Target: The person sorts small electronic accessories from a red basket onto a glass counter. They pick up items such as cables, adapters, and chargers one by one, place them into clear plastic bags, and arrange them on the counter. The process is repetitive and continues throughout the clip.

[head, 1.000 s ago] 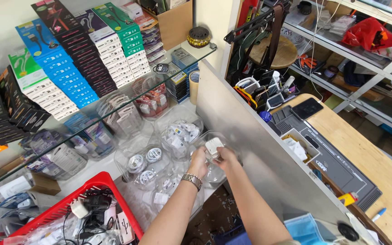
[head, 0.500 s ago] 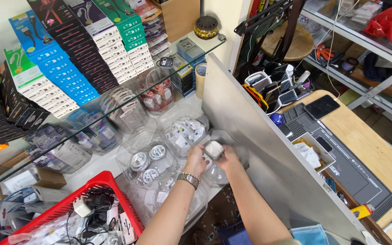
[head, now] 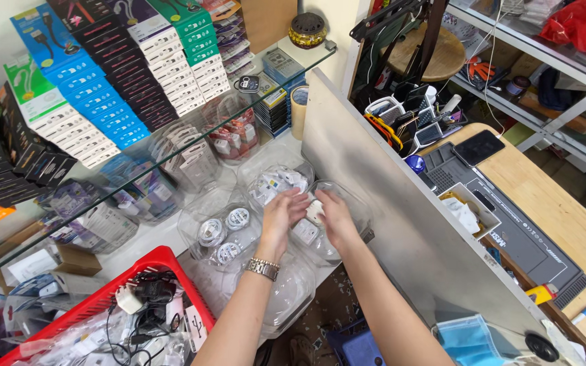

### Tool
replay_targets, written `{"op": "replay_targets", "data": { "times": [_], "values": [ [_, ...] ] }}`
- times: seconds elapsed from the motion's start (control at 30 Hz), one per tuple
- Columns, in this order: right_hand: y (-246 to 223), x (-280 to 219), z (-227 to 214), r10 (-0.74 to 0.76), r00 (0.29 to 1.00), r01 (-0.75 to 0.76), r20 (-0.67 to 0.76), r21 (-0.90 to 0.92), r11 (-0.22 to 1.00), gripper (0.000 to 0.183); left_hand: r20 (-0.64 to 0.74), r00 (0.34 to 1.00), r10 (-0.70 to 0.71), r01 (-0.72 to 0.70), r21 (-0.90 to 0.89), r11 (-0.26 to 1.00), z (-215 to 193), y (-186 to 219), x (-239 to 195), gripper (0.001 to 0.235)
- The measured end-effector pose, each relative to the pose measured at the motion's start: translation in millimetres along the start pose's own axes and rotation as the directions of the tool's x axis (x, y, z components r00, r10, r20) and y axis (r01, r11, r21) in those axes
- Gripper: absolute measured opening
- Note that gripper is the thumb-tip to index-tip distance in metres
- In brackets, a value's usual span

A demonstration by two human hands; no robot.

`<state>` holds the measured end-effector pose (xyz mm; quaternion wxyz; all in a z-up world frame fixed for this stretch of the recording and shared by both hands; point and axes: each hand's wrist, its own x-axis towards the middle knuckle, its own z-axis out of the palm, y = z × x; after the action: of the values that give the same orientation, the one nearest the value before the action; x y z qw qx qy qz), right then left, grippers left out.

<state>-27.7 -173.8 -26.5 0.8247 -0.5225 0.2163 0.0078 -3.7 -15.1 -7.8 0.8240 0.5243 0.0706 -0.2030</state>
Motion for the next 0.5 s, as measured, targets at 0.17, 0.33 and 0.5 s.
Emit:
{"op": "replay_targets", "data": {
  "times": [0.17,0.33,0.5],
  "values": [
    [-2.6,-57.7,84.9,-0.29,0.947,0.307,0.137,-0.125,0.943,0.029,-0.169,0.947,0.274,-0.266,0.064,0.962,-22.1,25.1,-39.6,0.03],
    [24.4,-103.0,138.5,-0.232,0.926,0.28,0.297,-0.129,0.951,0.022,-0.27,0.914,0.304,-0.303,0.047,0.952,-79.3,35.8,-79.9,0.029],
    [57.4,-128.0,178.7,-0.2,0.925,0.262,0.324,-0.161,0.952,0.021,-0.337,0.894,0.294,-0.293,0.057,0.954,-133.7,44.9,-126.3,0.029]
  ]
}}
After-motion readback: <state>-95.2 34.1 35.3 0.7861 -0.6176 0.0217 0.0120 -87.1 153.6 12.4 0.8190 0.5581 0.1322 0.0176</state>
